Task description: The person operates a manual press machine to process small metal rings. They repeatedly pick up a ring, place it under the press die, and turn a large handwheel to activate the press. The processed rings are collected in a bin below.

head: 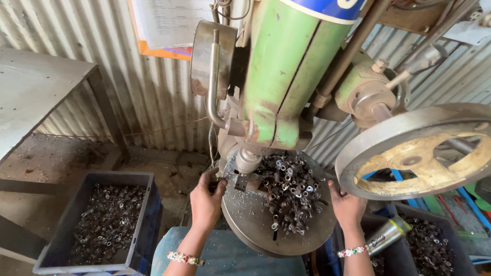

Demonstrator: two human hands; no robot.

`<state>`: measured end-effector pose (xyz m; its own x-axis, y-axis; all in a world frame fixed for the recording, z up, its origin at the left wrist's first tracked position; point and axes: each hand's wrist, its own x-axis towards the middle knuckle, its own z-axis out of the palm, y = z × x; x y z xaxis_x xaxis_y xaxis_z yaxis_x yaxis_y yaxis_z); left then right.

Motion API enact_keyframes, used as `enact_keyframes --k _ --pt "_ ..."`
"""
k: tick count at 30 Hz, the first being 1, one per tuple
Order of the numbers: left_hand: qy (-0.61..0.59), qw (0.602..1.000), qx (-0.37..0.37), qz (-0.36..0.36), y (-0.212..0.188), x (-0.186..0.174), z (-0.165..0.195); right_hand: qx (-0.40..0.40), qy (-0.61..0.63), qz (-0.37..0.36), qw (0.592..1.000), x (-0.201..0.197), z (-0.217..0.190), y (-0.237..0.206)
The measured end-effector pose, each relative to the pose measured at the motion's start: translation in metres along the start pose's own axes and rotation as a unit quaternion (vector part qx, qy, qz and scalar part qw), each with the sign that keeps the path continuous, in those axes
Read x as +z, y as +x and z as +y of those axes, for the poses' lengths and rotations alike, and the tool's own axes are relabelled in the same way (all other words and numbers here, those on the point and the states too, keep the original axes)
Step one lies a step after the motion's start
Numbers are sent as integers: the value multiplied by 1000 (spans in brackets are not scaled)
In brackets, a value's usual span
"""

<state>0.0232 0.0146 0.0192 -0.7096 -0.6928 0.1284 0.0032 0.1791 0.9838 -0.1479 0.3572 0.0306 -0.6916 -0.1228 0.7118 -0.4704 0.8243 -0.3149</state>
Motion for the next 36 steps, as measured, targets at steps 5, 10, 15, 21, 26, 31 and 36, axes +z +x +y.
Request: enact_keyframes --k 5,10,15,21,26,31,36 --pt "4 999 25 28 2 -7 24 11 -10 15 1000 12 15 -5" --pt "-20 999 32 -1 9 -1 28 15 -22 37 999 23 25 -10" --pt "-33 994 68 -85 32 -4 25 19 -14 44 999 27 29 -13" --pt "69 978 87 -175 56 -9 14 18 20 39 999 25 20 -11" --pt "-96 957 -21 -271 69 -4 -7 99 209 22 973 22 0 -4" --pt "-195 954 -41 -225 65 7 -27 104 130 -13 986 29 -17 14" --pt "-316 932 -51 -169 64 23 -42 -23 128 -14 991 68 -21 76"
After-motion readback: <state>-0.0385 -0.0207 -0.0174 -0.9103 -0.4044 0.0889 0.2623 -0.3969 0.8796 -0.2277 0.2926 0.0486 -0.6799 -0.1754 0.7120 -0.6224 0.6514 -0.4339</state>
